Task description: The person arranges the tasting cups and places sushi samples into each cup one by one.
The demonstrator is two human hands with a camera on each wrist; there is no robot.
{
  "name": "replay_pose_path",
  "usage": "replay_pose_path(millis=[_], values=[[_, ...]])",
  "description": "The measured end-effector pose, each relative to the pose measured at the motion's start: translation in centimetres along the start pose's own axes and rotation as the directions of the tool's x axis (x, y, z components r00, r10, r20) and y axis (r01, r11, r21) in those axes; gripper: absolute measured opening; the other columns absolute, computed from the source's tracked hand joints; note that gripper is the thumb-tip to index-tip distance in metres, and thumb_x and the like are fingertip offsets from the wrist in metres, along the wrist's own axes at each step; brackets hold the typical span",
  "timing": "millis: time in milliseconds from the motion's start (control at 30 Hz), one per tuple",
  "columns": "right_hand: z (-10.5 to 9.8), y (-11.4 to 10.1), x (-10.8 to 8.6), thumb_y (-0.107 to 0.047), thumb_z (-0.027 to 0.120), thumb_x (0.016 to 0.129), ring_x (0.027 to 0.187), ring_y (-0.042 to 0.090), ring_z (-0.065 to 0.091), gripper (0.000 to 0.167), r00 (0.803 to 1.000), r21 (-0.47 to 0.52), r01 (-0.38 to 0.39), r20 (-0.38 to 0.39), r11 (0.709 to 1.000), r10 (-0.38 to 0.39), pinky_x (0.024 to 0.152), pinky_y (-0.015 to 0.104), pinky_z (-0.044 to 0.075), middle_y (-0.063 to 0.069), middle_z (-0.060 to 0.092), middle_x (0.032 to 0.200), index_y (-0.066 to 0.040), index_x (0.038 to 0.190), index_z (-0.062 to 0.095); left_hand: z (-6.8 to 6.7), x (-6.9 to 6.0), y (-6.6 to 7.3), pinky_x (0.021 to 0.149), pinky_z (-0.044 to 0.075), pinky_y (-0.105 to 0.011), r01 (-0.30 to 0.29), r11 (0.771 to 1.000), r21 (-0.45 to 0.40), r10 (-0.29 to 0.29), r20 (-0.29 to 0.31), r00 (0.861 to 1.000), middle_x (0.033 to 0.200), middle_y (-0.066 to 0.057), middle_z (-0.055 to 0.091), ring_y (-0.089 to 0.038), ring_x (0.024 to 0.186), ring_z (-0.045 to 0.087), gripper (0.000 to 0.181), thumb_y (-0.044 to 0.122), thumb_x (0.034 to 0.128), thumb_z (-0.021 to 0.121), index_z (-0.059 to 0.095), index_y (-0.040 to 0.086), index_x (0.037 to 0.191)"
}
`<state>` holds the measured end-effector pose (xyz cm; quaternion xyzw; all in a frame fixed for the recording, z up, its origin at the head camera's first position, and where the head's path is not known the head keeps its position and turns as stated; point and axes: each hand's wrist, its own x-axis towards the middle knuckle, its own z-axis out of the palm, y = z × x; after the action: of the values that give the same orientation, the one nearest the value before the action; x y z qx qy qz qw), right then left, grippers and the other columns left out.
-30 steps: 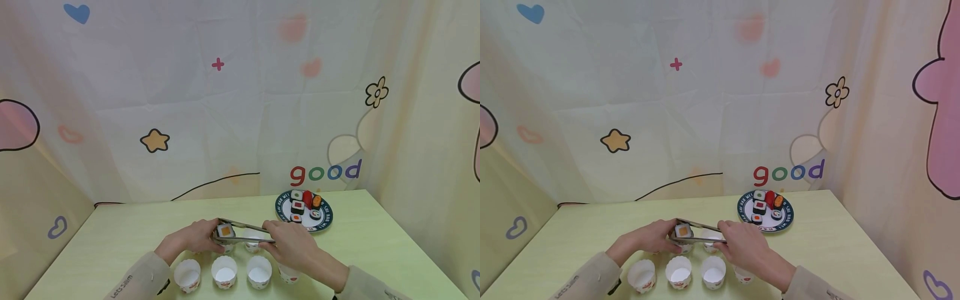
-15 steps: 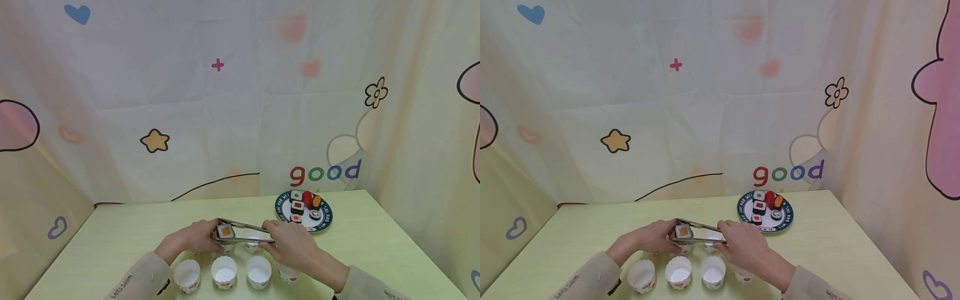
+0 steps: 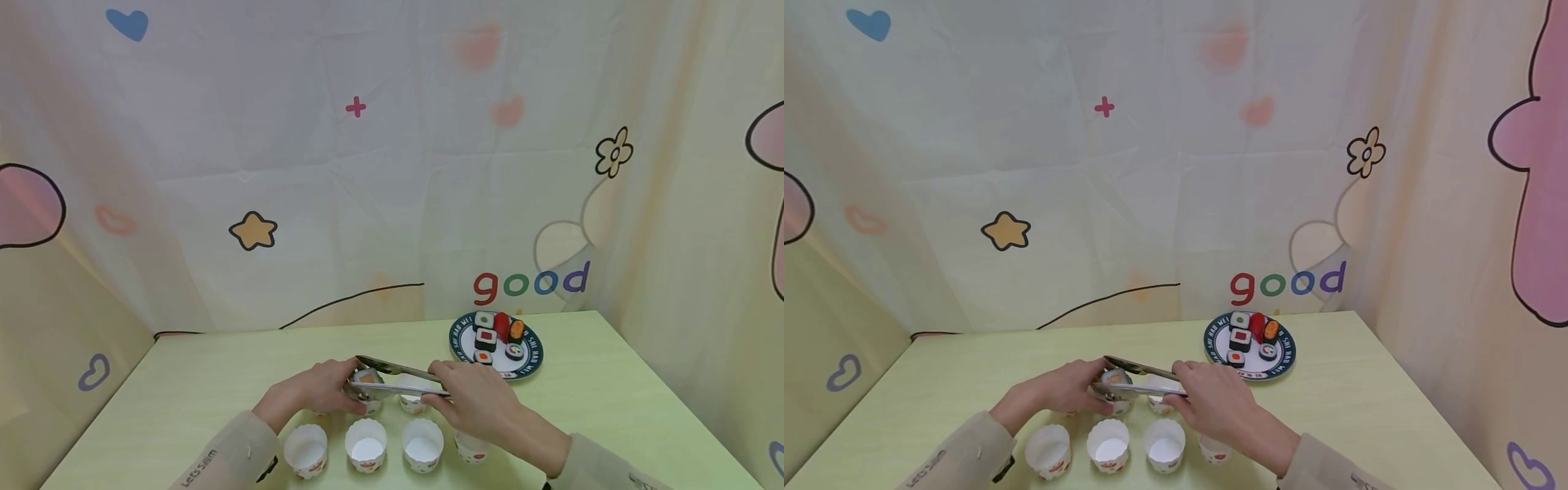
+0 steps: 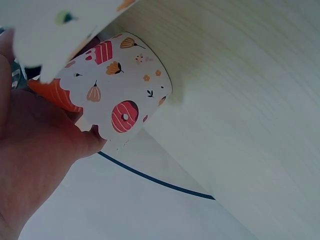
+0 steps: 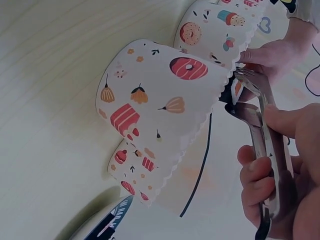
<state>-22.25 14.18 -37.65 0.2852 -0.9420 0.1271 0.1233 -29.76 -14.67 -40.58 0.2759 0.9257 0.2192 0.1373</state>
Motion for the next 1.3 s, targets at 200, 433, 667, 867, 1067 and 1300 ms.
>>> replay_pose_path(millis=[200,433,667,867,1067,1300], values=[[0.0,0.2,-0.1,-0.036,0.077,0.093,0.061,0.007,0.047,0.028,1.000,0.006,0.021,-0.003,1.000,-0.021,0.052,0.024,0.039,-0.012,0.056,0.078,-0.013,0.106,0.068,0.0,-0.2,0.0,0.072,0.047,-0.038,0.004,1.000,0.003,-0.004,0.002,1.000,0.099,0.003,0.062,-0.017,0.082,0.056,0.050,0.036,0.0852,0.085,0.055,0.015,0.119],[-0.2,0.3,0.0,-0.037,0.076,0.094,0.064,0.007,0.049,0.031,1.000,0.040,0.003,0.030,0.999,-0.004,0.053,0.023,0.042,-0.011,0.061,0.082,-0.012,0.112,0.069,0.0,-0.1,0.1,0.066,0.046,-0.036,-0.003,1.000,-0.022,0.004,0.006,1.000,0.098,0.004,0.062,-0.017,0.078,0.056,0.047,0.034,0.0863,0.085,0.055,0.017,0.119],[-0.1,0.4,0.1,-0.036,0.076,0.094,0.065,0.007,0.050,0.032,1.000,0.053,-0.002,0.031,0.999,0.001,0.054,0.023,0.043,-0.009,0.063,0.086,-0.011,0.113,0.070,0.0,-0.2,0.2,0.069,0.046,-0.037,0.009,0.999,-0.053,-0.008,0.017,1.000,0.104,0.001,0.064,-0.018,0.083,0.056,0.050,0.032,0.0862,0.085,0.055,0.015,0.123],[-0.5,0.5,0.3,-0.037,0.076,0.094,0.068,0.006,0.052,0.033,1.000,0.014,0.013,-0.013,1.000,-0.013,0.055,0.025,0.044,-0.007,0.065,0.088,-0.010,0.112,0.070,-0.1,-0.3,0.2,0.066,0.047,-0.036,0.021,0.997,-0.074,-0.019,0.022,1.000,0.104,0.002,0.066,-0.016,0.080,0.058,0.053,0.030,0.0861,0.085,0.056,0.016,0.128],[-0.8,0.7,0.2,-0.036,0.077,0.093,0.066,0.005,0.051,0.030,1.000,0.011,-0.020,-0.020,1.000,0.020,0.053,0.026,0.043,-0.009,0.063,0.084,-0.012,0.109,0.069,-0.1,-0.4,0.3,0.065,0.047,-0.036,0.023,0.999,-0.050,-0.022,0.018,1.000,0.097,0.003,0.063,-0.016,0.078,0.058,0.056,0.032,0.0856,0.085,0.055,0.016,0.130],[-1.1,1.1,0.0,-0.035,0.079,0.092,0.063,0.006,0.048,0.029,0.998,0.035,-0.063,-0.011,0.997,0.064,0.052,0.025,0.040,-0.013,0.057,0.077,-0.012,0.107,0.069,-0.3,-0.4,0.3,0.071,0.049,-0.039,0.008,0.999,-0.032,-0.008,0.024,1.000,0.097,0.003,0.063,-0.015,0.082,0.058,0.058,0.033,0.0864,0.085,0.054,0.015,0.132]])
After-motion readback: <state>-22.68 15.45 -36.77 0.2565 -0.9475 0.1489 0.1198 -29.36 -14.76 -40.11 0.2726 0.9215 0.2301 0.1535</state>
